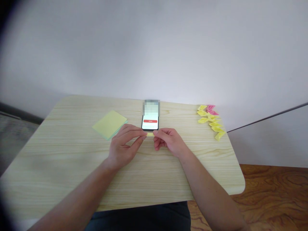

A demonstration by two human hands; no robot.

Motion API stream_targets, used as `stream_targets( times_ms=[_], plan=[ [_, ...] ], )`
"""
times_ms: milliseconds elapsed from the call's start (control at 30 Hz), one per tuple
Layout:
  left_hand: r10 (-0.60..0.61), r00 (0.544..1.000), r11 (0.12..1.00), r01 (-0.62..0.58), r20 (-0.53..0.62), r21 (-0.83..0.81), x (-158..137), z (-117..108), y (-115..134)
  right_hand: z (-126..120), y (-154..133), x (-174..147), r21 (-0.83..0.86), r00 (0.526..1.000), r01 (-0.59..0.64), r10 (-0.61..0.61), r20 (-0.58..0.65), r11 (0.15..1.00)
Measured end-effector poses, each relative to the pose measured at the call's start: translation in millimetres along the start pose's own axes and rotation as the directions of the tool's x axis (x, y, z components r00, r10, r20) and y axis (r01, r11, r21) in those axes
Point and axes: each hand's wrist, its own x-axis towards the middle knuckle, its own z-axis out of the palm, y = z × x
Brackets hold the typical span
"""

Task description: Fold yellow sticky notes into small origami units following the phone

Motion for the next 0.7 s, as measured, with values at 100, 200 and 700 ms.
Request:
stream_targets(
  times_ms=[100,200,700],
  plan=[
    [-0.108,0.994,0.992,0.109,0.013,-0.059,-1,0,3,5,-2,-5,-0.252,0.917,0.244,-0.307,-0.254,0.937],
    [-0.279,0.958,0.947,0.286,0.067,-0.146,-4,1,4,11,-6,-12,-0.424,0.819,0.418,-0.535,-0.207,0.804],
    [-0.516,0.825,0.660,0.554,0.230,-0.507,-3,3,4,18,-1,-16,-0.228,0.938,0.275,-0.313,-0.148,0.934]
  ],
)
